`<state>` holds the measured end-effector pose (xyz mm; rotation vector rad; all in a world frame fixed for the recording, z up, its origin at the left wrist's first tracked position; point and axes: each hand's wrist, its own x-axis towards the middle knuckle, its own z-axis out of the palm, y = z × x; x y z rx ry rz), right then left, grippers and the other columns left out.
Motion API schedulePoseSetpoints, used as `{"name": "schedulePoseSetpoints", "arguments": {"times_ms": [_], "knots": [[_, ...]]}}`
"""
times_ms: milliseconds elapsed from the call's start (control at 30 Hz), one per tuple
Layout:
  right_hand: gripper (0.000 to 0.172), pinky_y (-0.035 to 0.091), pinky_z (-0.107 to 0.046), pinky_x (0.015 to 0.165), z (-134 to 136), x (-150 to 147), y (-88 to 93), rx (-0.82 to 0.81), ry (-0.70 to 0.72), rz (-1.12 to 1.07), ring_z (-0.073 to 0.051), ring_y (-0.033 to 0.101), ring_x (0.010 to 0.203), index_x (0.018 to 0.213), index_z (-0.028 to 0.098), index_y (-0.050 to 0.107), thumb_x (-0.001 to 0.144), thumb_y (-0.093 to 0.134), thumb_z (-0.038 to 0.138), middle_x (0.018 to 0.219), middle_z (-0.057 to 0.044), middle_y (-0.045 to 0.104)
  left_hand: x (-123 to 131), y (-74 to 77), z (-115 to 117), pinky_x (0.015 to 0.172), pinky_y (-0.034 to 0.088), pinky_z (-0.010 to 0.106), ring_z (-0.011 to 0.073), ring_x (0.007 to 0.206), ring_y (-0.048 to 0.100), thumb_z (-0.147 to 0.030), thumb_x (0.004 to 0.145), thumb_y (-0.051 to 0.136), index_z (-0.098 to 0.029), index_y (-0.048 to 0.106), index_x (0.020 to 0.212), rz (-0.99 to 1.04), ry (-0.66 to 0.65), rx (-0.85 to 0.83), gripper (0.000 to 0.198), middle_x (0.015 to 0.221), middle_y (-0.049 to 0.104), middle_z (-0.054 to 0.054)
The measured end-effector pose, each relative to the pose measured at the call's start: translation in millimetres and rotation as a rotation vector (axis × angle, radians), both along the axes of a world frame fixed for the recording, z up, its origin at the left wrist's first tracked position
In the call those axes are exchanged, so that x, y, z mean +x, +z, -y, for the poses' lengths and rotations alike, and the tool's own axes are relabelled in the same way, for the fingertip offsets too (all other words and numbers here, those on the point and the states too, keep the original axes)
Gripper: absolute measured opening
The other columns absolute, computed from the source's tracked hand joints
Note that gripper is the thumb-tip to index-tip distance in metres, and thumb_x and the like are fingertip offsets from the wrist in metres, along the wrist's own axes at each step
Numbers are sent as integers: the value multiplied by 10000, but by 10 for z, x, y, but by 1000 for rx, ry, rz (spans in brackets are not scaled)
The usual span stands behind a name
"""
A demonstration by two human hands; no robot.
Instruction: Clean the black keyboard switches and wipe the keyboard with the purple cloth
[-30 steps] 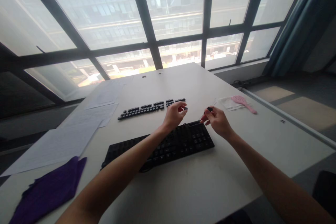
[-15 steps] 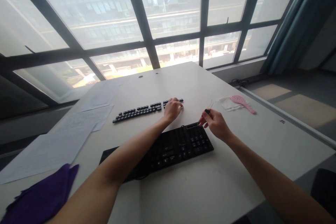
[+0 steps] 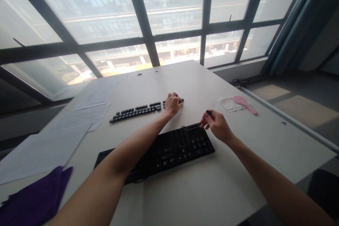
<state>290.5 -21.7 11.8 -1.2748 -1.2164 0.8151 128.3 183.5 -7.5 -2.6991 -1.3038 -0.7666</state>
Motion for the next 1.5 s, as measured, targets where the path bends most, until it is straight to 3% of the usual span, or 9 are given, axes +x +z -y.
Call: {"name": "schedulePoseSetpoints", "arguments": {"times_ms": [433,600,700,867,1067,1167,1267,1400,1500], "knots": [[396,502,-230,443,-34,43,-3,-7,26,-73,-168,687,556,777,162,556,912,566,535,689,-45,673,8,-27,-25,928,473,365,263,1053,483,-240,836,703,-209,739,924,52,20,-23,99,1089,589,84],[394,498,-225,448,-27,60,22,8,23,-91,-161,685,556,793,160,557,909,574,536,705,-40,668,-36,85,33,959,458,360,255,1070,485,-242,842,698,-200,728,975,110,18,-14,143,1095,589,78],[402,499,-226,457,-26,69,16,20,5,-91,-160,683,559,797,161,556,906,574,548,703,-43,674,-189,221,141,978,446,362,241,1059,505,-212,867,646,-200,724,983,146,-8,2,141,1084,595,77],[426,505,-243,477,-33,78,-28,36,3,-60,-174,692,581,797,160,565,900,570,572,700,-54,687,-844,511,405,990,440,369,235,1012,574,-208,850,606,-199,720,1016,150,-32,-44,201,1045,652,68],[414,509,-268,500,-27,91,-88,96,-42,7,-185,689,597,809,161,580,905,572,563,709,-62,693,-2122,725,772,766,502,303,183,743,624,-298,843,563,-199,732,970,160,117,-165,234,930,723,36],[394,523,-298,543,-18,74,-121,139,-69,75,-192,676,623,805,160,608,913,572,537,726,-74,692,-2721,701,1007,701,497,278,173,719,625,-343,856,552,-204,730,934,170,165,-262,239,885,731,29],[376,519,-324,566,-7,5,-136,189,-141,147,-204,649,639,815,167,639,896,594,531,733,-85,690,-3152,625,1293,664,494,261,160,712,617,-359,874,550,-202,730,947,170,100,-377,250,888,722,38],[353,503,-337,565,24,-246,-93,210,-187,232,-206,611,605,845,181,672,864,629,531,724,-78,678,-3466,534,1644,674,501,251,148,729,609,-371,890,575,-199,737,930,167,-43,-506,239,870,685,43],[334,472,-326,545,42,-599,-17,202,-104,303,-198,581,576,861,187,681,874,620,515,673,-53,642,-3595,472,1801,716,523,255,148,767,621,-401,861,642,-189,735,950,229,-93,-595,248,918,665,49]]}}
